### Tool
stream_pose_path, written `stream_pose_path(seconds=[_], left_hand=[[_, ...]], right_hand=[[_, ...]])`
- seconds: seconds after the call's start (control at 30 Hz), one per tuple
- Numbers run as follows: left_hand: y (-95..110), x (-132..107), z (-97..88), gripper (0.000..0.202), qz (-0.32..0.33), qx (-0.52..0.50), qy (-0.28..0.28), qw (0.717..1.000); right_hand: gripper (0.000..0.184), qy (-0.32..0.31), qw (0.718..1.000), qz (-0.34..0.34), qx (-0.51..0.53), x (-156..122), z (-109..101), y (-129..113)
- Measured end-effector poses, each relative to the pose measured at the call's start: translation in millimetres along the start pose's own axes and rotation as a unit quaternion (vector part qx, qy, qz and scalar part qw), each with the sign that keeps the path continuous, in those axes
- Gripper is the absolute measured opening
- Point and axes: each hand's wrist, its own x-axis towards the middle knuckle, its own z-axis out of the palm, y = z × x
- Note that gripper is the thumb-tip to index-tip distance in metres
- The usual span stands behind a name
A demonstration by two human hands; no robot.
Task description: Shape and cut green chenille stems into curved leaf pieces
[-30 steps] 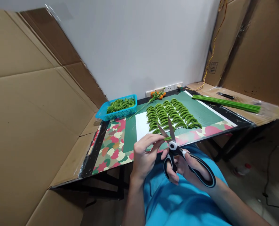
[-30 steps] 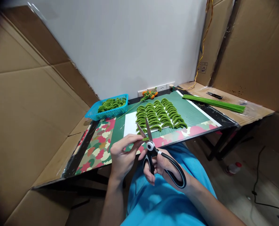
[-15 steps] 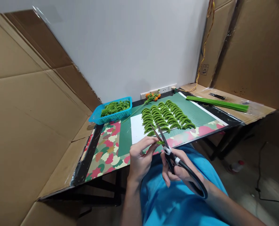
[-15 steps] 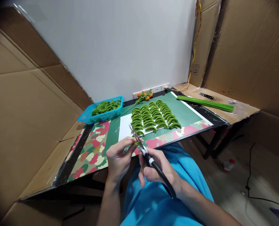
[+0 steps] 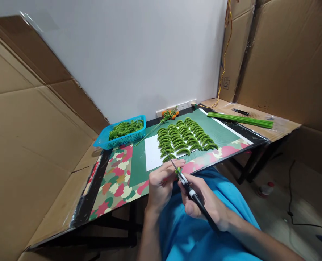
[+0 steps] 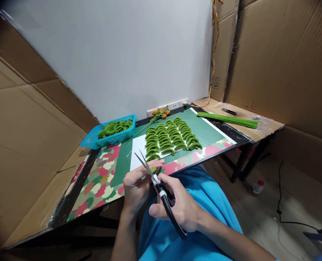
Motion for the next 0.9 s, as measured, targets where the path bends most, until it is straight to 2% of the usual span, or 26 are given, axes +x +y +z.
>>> stream_pose_path(seconds=[0.2, 0.33, 0.53, 0.7, 0.9], left_hand=[[-1, 2, -3.1, 0.039, 0.077, 0.090, -0.028, 0.993], [-3, 2, -4.4, 0.039, 0.105, 0.126, -0.016, 0.986], [-8, -2, -7.8, 0.038, 0.105, 0.161, -0.012, 0.981], [-14, -6, -8.8, 0.039, 0.095, 0.178, -0.010, 0.979], [-17, -10, -7.5, 0.040, 0.100, 0.185, 0.027, 0.977]], right_hand=[[0.059, 0.014, 0.999, -0.027, -0.015, 0, 1, 4], [0.060, 0.015, 0.999, -0.033, -0.027, 2, 0, 6], [0.064, -0.018, 1.000, -0.017, -0.016, 7, -4, 14], [0.062, -0.001, 1.000, -0.028, -0.013, 6, -6, 29], [0.059, -0.025, 0.999, -0.017, -0.023, 5, -5, 21]])
